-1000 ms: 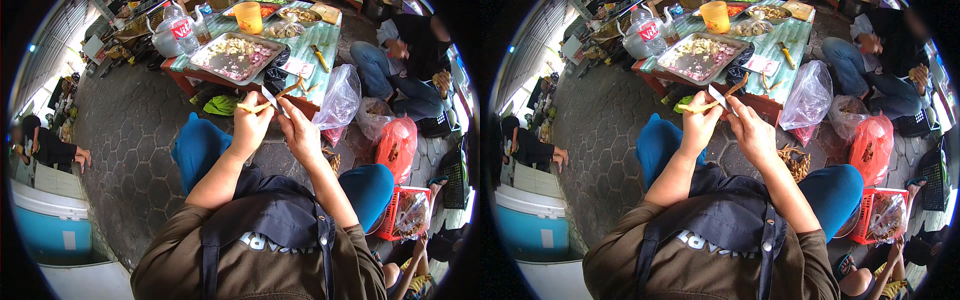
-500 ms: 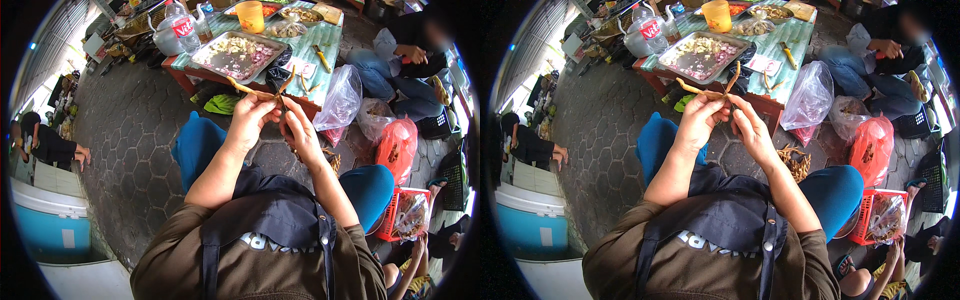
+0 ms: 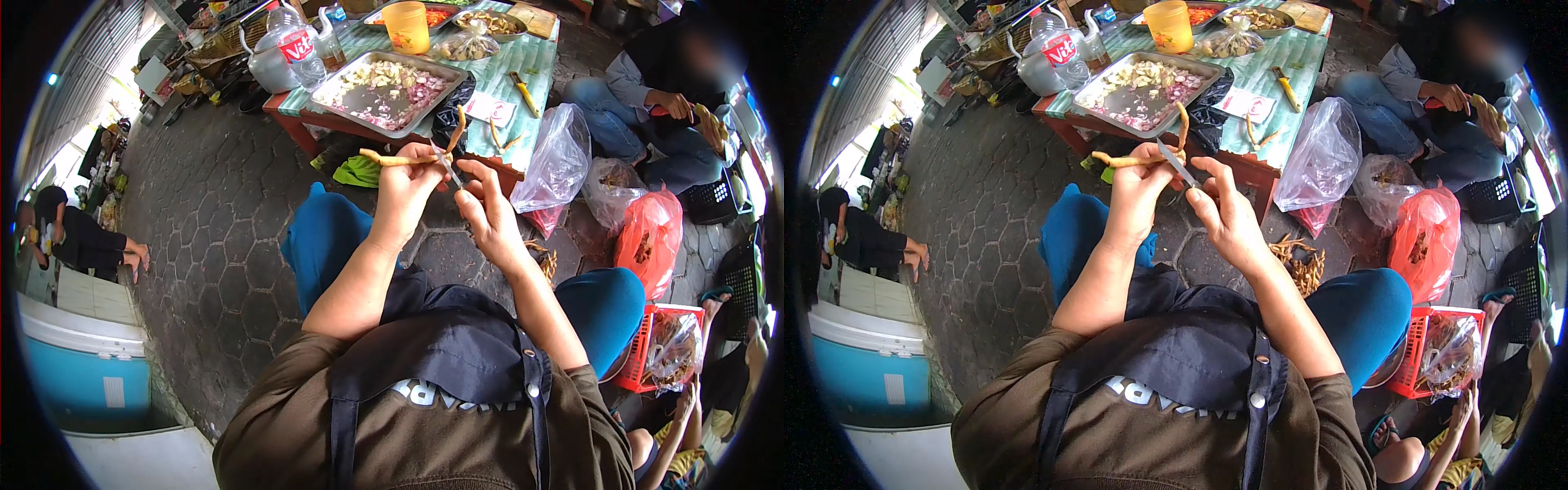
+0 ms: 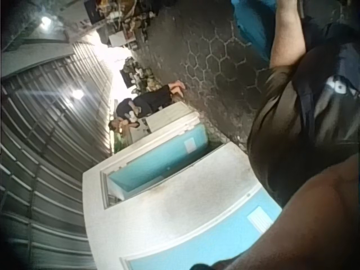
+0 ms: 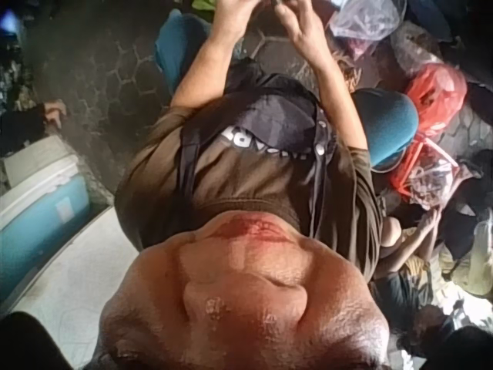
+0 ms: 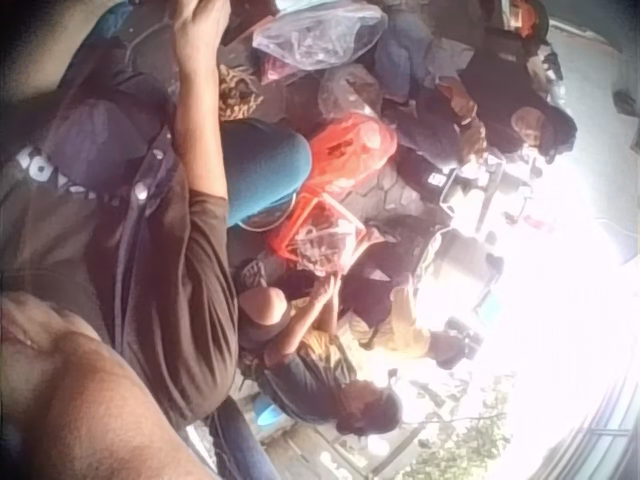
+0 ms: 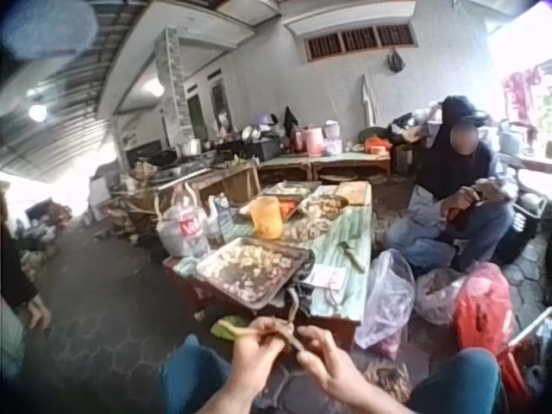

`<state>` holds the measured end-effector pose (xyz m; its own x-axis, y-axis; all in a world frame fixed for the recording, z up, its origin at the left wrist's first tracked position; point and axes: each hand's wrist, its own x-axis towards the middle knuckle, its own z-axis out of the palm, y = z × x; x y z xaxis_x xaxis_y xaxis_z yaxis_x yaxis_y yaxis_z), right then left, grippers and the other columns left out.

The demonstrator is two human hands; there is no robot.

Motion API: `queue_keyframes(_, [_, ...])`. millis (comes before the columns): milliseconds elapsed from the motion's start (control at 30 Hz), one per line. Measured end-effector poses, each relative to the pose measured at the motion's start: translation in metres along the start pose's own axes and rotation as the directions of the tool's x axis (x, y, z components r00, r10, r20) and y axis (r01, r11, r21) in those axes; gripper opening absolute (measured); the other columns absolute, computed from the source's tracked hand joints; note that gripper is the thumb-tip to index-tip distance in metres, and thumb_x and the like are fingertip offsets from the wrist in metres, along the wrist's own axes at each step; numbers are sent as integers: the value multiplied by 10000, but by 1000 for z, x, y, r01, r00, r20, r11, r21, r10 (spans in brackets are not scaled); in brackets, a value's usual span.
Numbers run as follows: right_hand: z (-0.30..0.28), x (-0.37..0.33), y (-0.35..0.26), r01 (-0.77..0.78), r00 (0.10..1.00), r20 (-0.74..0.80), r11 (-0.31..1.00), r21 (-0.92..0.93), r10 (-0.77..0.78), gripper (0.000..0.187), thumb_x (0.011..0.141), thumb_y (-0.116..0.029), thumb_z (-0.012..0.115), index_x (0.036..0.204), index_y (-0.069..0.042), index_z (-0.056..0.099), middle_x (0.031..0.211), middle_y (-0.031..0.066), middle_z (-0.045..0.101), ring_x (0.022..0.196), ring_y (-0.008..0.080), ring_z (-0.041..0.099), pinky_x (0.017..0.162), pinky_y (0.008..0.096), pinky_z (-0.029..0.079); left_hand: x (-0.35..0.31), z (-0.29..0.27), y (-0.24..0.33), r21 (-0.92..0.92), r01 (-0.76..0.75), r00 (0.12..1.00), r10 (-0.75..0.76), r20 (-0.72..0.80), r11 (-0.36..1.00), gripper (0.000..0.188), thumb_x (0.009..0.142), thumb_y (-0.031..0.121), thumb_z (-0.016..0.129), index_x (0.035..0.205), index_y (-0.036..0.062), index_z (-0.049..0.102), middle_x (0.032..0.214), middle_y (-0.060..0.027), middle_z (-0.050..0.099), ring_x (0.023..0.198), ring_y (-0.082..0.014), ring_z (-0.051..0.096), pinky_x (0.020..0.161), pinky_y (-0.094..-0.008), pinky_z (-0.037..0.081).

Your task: Peeling the skin off fingerroots using a small knife.

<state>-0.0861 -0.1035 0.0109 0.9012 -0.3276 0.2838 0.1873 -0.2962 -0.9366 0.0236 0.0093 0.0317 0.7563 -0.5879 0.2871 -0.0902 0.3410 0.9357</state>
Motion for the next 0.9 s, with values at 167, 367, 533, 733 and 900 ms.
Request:
queue_keyframes(167, [-1, 1, -1, 12, 1000, 1, 1000, 0, -12, 447, 971, -218, 493, 1381, -91, 368, 821, 95, 535, 735, 159, 509, 740, 295, 445, 1, 1, -3, 99, 40, 999, -40, 0, 994, 120, 905, 57, 597, 1016, 13, 588, 897, -32, 630, 780, -77, 585, 685, -222, 480])
queue_keyframes(367, [0, 1, 11, 43, 998, -39, 999, 3, -42, 442, 977, -221, 485, 1364, -28, 395, 1226, 179, 554, 1114, 261, 562, 942, 318, 410, 0, 4, -2, 239, -55, 998, 51, 22, 970, 118, 908, 23, 575, 1024, 5, 567, 908, -28, 620, 793, -69, 580, 698, -221, 493])
queue_keyframes(533, [0, 1, 9, 51, 998, -36, 998, 36, -50, 440, 977, -224, 486, 1354, -12, 406, 1344, 181, 487, 1258, 283, 473, 1013, 333, 366, -1, 10, 1, 221, -155, 987, 159, -1, 963, 88, 865, -16, 602, 938, -1, 555, 819, -29, 619, 746, -78, 581, 678, -232, 486])
queue_keyframes(733, [-1, 1, 10, 59, 998, -24, 996, 60, -58, 439, 979, -223, 484, 1356, -13, 405, 1345, 179, 487, 1268, 275, 463, 1023, 332, 355, -1, 6, -4, 426, -285, 954, 297, 40, 859, 95, 843, -28, 611, 910, -1, 549, 806, -68, 622, 726, -102, 595, 657, -255, 486])
queue_keyframes(900, [-2, 2, 7, 63, 998, -9, 997, 52, -63, 433, 979, -222, 485, 1350, -12, 406, 1332, 167, 497, 1262, 258, 466, 1021, 324, 353, 0, 5, -4, 441, -359, 928, 366, 73, 823, 97, 831, -43, 607, 898, -1, 550, 803, -85, 619, 710, -143, 607, 647, -271, 488])
